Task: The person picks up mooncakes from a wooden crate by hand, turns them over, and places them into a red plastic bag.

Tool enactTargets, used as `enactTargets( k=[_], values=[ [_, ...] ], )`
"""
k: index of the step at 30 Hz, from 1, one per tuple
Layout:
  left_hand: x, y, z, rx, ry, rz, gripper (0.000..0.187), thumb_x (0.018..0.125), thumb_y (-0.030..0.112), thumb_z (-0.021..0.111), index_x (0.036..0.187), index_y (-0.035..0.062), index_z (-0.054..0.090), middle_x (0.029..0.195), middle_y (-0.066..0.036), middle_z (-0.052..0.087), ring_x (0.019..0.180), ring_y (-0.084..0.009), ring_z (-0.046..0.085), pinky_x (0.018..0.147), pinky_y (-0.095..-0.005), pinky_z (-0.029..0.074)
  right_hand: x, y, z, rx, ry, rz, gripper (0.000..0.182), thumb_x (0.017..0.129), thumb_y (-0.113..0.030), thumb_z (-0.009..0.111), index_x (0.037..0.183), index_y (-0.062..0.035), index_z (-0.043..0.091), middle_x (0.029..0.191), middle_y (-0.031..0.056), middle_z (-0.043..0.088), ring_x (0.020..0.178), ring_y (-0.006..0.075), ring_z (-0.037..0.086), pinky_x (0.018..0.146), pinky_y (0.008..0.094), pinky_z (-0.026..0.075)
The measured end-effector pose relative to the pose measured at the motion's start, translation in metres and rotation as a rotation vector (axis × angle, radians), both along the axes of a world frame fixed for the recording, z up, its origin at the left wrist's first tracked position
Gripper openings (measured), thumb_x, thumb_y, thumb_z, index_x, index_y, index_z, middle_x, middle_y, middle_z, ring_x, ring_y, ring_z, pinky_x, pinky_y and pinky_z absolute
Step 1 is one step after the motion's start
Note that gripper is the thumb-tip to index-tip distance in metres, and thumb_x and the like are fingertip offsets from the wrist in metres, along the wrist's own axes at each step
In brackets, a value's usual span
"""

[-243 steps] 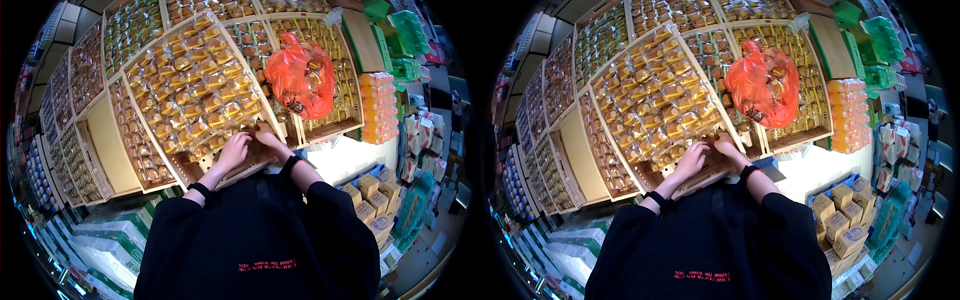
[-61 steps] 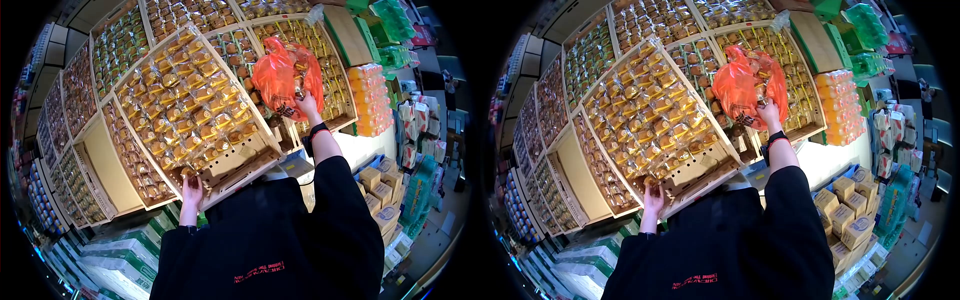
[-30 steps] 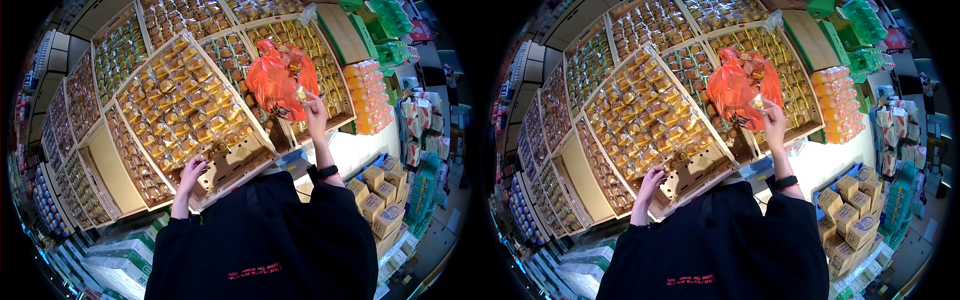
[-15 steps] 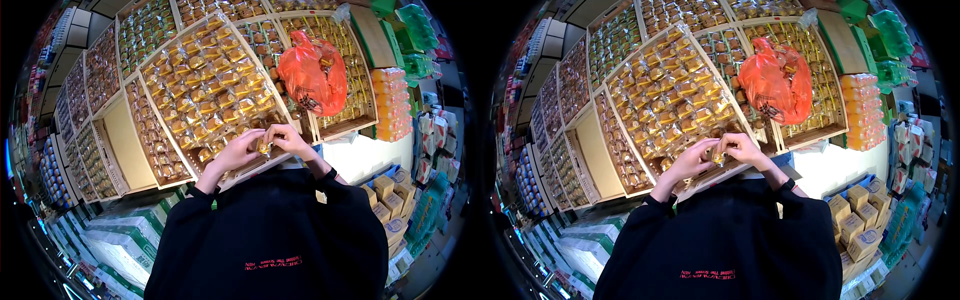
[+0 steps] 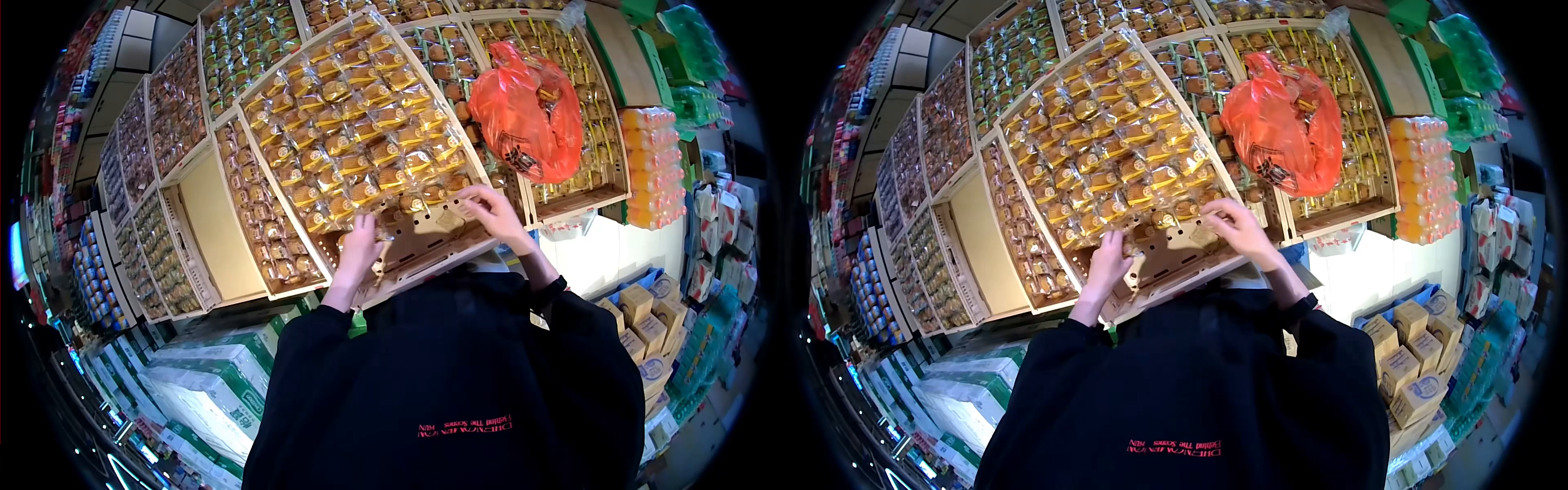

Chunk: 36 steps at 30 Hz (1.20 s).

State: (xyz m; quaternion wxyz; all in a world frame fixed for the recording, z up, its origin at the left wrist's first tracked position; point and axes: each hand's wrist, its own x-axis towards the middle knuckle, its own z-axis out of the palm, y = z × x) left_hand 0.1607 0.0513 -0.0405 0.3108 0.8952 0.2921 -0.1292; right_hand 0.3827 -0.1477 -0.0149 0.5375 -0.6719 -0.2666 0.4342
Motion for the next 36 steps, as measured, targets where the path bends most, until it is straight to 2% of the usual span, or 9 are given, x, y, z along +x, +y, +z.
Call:
enactTargets(
  k=[7,11,14,17,21,24,25,32,36],
  values=[
    [-0.016,-0.007,-0.022,0.097,0.077,0.111,0.048,0.068,0.014,0.069,0.108,0.0021,0.046,0.109,-0.022,0.046,0.089,-0.0424,0.055,0.076,-0.0453,0.048,0.071,-0.03,-0.005,-0.057,0.006,-0.494,0.015,0.089,-0.015,0.052,0.093,-0.0022,0.06,0.079,0.0006,0.059,0.073,0.0055,0.055,0.061,0.0192,0.045],
    [-0.022,-0.016,-0.028,0.086,-0.048,0.264,0.045,0.07,0.012,0.068,0.109,0.0048,0.047,0.108,-0.019,0.046,0.088,-0.0394,0.054,0.073,-0.0448,0.047,0.135,-0.042,-0.055,0.033,-0.427,-0.715,0.016,0.087,-0.013,0.054,0.094,-0.0001,0.06,0.083,0.0027,0.061,0.077,0.0093,0.057,0.068,0.0225,0.046],
    [-0.021,-0.02,-0.024,0.117,-0.054,0.268,0.042,0.071,0.008,0.066,0.109,0.0049,0.046,0.105,-0.017,0.046,0.086,-0.0373,0.054,0.072,-0.0443,0.046,0.166,-0.046,-0.093,-0.042,-0.516,-0.724,0.019,0.084,-0.013,0.055,0.096,0.0008,0.059,0.091,0.0102,0.064,0.083,0.0205,0.062,0.075,0.0297,0.048],
    [-0.021,-0.021,-0.023,0.159,-0.034,0.312,0.044,0.072,0.008,0.066,0.11,0.0057,0.045,0.106,-0.015,0.045,0.086,-0.0352,0.054,0.072,-0.0429,0.046,0.174,-0.064,-0.139,-0.665,-0.622,-0.439,0.031,0.079,-0.021,0.059,0.101,0.0007,0.056,0.098,0.0218,0.061,0.093,0.0359,0.059,0.082,0.0373,0.046],
    [-0.026,-0.021,-0.017,0.166,-0.077,0.281,0.043,0.072,0.011,0.068,0.109,0.0061,0.046,0.106,-0.013,0.046,0.082,-0.0279,0.056,0.068,-0.0384,0.047,0.179,-0.045,-0.14,-0.672,-0.519,-0.693,0.044,0.073,-0.028,0.065,0.103,0.0006,0.051,0.094,0.022,0.062,0.091,0.0343,0.06,0.079,0.0381,0.046],
    [-0.033,-0.022,-0.002,0.063,-0.061,0.214,0.035,0.075,0.017,0.066,0.106,0.0092,0.05,0.105,-0.009,0.049,0.085,-0.0288,0.056,0.07,-0.0397,0.047,0.204,-0.039,-0.156,-0.547,-0.305,-0.957,0.046,0.072,-0.033,0.069,0.096,0.0023,0.052,0.079,0.0106,0.06,0.067,0.0186,0.058,0.058,0.0315,0.048],
    [-0.035,-0.022,0.003,0.054,0.027,0.189,0.029,0.076,0.019,0.065,0.101,0.0099,0.053,0.095,-0.006,0.054,0.083,-0.0236,0.056,0.07,-0.0367,0.046,0.21,-0.038,-0.155,-0.488,-0.128,-1.001,0.063,0.064,-0.042,0.073,0.097,0.0081,0.054,0.093,0.0186,0.063,0.085,0.0268,0.061,0.074,0.0356,0.046],
    [-0.054,-0.014,-0.027,0.051,0.142,-0.004,0.03,0.081,0.026,0.055,0.104,0.0078,0.054,0.104,-0.013,0.058,0.1,-0.0311,0.051,0.083,-0.0412,0.043,0.21,-0.037,-0.145,-0.574,-0.363,-0.984,0.026,0.071,-0.019,0.069,0.086,0.0008,0.059,0.084,0.0103,0.064,0.076,0.0184,0.06,0.071,0.0303,0.047],
    [-0.054,-0.015,-0.026,0.082,0.115,0.012,0.031,0.081,0.022,0.053,0.108,0.0068,0.054,0.099,-0.015,0.06,0.096,-0.0343,0.055,0.082,-0.0424,0.044,0.191,-0.052,-0.114,-0.167,-0.456,-1.019,0.013,0.076,-0.011,0.064,0.087,-0.0046,0.06,0.083,0.0073,0.063,0.073,0.0136,0.058,0.068,0.0285,0.049]
  ],
)
